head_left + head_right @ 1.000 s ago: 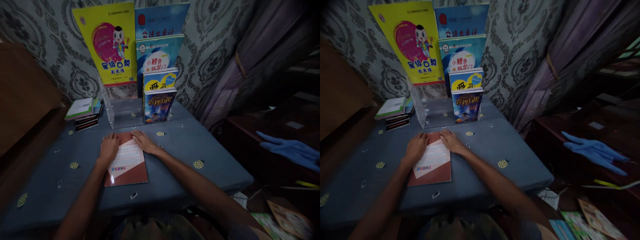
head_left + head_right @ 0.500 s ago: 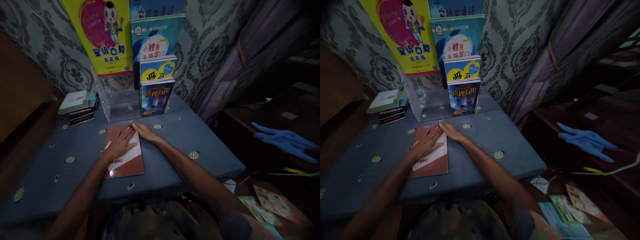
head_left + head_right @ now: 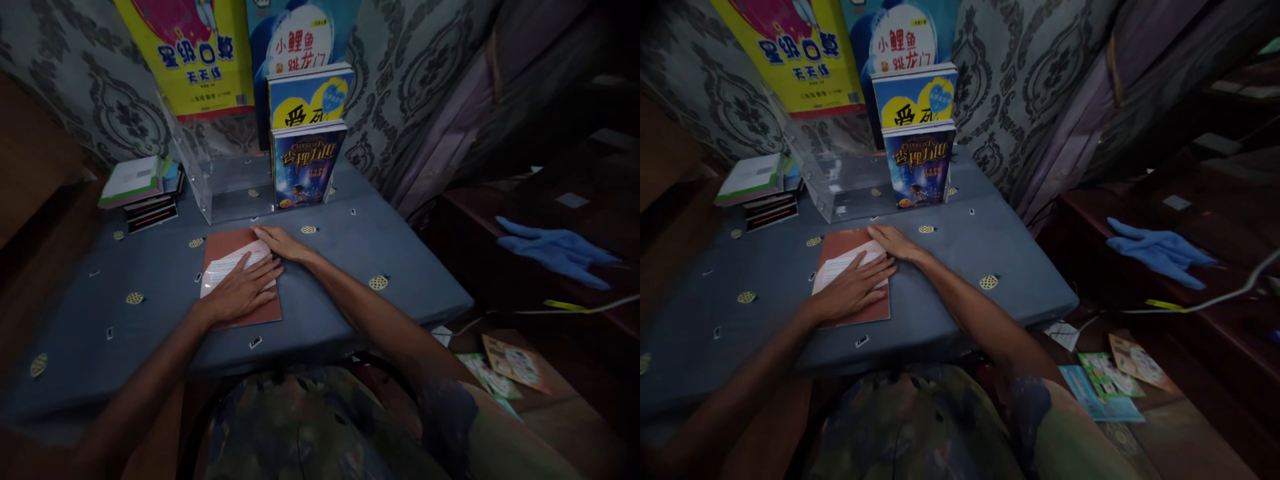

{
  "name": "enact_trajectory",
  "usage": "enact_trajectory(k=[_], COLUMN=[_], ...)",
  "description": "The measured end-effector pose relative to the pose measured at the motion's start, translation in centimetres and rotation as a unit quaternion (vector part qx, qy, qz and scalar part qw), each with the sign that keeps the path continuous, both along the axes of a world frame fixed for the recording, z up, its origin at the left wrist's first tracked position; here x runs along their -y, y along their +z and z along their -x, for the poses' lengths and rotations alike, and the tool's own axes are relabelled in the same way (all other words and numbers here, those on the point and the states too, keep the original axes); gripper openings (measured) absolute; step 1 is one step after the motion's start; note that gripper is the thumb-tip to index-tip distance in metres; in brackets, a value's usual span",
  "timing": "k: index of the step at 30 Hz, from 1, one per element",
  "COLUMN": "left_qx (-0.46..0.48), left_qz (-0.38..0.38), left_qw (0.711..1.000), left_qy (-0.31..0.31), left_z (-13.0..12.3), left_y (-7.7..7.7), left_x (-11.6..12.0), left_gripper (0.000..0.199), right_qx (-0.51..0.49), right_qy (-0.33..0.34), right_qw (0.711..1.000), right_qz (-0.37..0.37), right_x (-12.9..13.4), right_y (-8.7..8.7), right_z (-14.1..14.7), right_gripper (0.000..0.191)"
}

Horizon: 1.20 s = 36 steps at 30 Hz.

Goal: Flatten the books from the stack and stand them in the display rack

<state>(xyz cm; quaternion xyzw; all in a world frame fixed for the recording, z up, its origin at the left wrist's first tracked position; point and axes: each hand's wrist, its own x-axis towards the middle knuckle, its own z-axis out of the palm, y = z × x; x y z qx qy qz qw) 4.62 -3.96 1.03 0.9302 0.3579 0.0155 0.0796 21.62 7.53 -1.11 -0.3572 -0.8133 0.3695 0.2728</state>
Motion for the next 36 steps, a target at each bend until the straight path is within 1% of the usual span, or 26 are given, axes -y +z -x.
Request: enact_trajectory(k=[4, 8, 11, 15, 18, 21, 24, 25, 29, 31, 32, 34, 36], left_qx=[-0.009, 0.007, 0.014, 0.003, -0.003, 0.001, 0.002, -0.002, -0.025, -0.024, -0.021, -0.010, 0.001], left_qz=[0.019, 0.001, -0.009, -0.005, -0.011, -0.023, -0.035, -0.040, -0.072, -0.092, -0.105, -0.137, -0.167], left_qw=[0.999, 0.999, 0.999, 0.999, 0.999, 0.999, 0.998, 0.998, 0.996, 0.994, 0.992, 0.988, 0.985], left_qy=[-0.025, -0.046, -0.048, -0.033, -0.030, -0.035, -0.043, -0.045, -0.052, -0.062, -0.065, -0.065, -0.053], left_z=[-0.1, -0.3, -0.4, -0.5, -0.6, -0.9, -1.5, -1.8, -2.8, -3.2, -3.3, -3.2, -2.8], left_y=[0.0, -0.3, -0.5, -0.7, -0.6, -0.6, -0.7, -0.8, -0.8, 0.0, 0.7, 2.8, 5.6], left_x=[2.1, 4.4, 5.9, 6.8, 7.2, 8.0, 9.6, 10.3, 13.1, 14.3, 14.7, 15.4, 15.5], left_gripper=[0.056, 0.058, 0.060, 0.061, 0.061, 0.064, 0.070, 0.069, 0.052, 0.051, 0.050, 0.048, 0.047], right_qx=[0.018, 0.054, 0.094, 0.135, 0.157, 0.176, 0.179, 0.178, 0.167, 0.158, 0.150, 0.125, 0.088], right_qy=[0.007, 0.016, 0.013, 0.002, 0.004, 0.009, 0.019, 0.025, 0.052, 0.066, 0.071, 0.088, 0.118], right_qw=[0.999, 0.995, 0.989, 0.978, 0.973, 0.968, 0.966, 0.966, 0.965, 0.967, 0.969, 0.975, 0.981], right_qz=[-0.036, -0.084, -0.112, -0.156, -0.171, -0.176, -0.184, -0.187, -0.194, -0.189, -0.182, -0.160, -0.130], right_x=[0.1, 0.3, 0.7, 1.5, 2.2, 3.3, 4.9, 5.6, 8.2, 9.2, 9.7, 10.3, 10.5], right_y=[-0.2, -0.6, -1.1, -1.3, -0.9, -0.2, 0.0, -0.1, -0.5, -0.6, -0.5, -0.3, 0.1], right_z=[0.1, 0.3, 0.5, 0.7, 0.8, 0.5, -0.2, -0.5, -2.3, -3.4, -4.0, -5.4, -6.7], right_gripper=[0.050, 0.047, 0.046, 0.048, 0.050, 0.049, 0.050, 0.050, 0.054, 0.056, 0.056, 0.051, 0.047])
